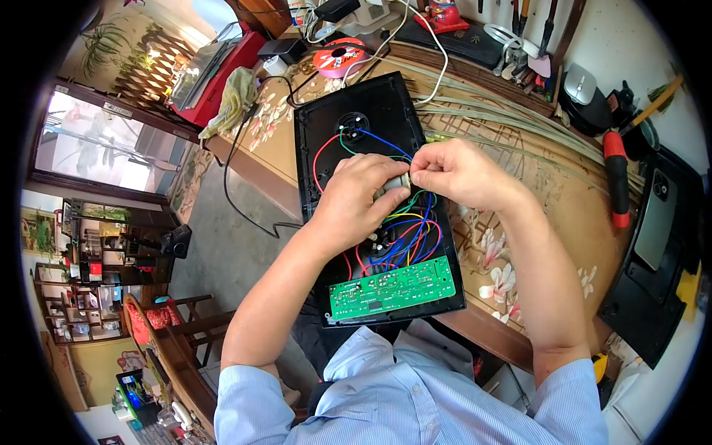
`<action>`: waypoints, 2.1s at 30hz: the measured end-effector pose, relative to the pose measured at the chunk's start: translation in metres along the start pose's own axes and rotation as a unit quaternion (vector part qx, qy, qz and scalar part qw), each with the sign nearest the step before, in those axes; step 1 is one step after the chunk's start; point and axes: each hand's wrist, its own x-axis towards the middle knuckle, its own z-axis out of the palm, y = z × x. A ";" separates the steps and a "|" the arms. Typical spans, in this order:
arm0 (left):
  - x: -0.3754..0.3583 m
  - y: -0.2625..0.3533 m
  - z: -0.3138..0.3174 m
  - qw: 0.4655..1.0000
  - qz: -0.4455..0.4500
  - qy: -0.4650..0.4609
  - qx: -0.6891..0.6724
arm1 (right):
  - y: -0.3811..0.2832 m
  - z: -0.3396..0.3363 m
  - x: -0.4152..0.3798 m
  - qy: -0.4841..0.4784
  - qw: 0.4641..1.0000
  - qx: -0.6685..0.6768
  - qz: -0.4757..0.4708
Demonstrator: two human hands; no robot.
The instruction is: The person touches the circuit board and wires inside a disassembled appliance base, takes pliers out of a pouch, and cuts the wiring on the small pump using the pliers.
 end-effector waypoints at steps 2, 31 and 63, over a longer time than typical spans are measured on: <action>0.000 0.000 0.000 1.000 0.004 0.000 0.012 | 0.002 0.000 0.000 0.007 1.000 -0.007 -0.024; -0.001 0.004 -0.005 0.997 -0.072 -0.019 -0.032 | -0.010 -0.014 -0.008 0.073 0.972 -0.210 -0.081; 0.003 0.005 -0.002 0.997 -0.075 -0.018 -0.019 | 0.006 -0.005 -0.004 0.064 0.977 -0.178 -0.100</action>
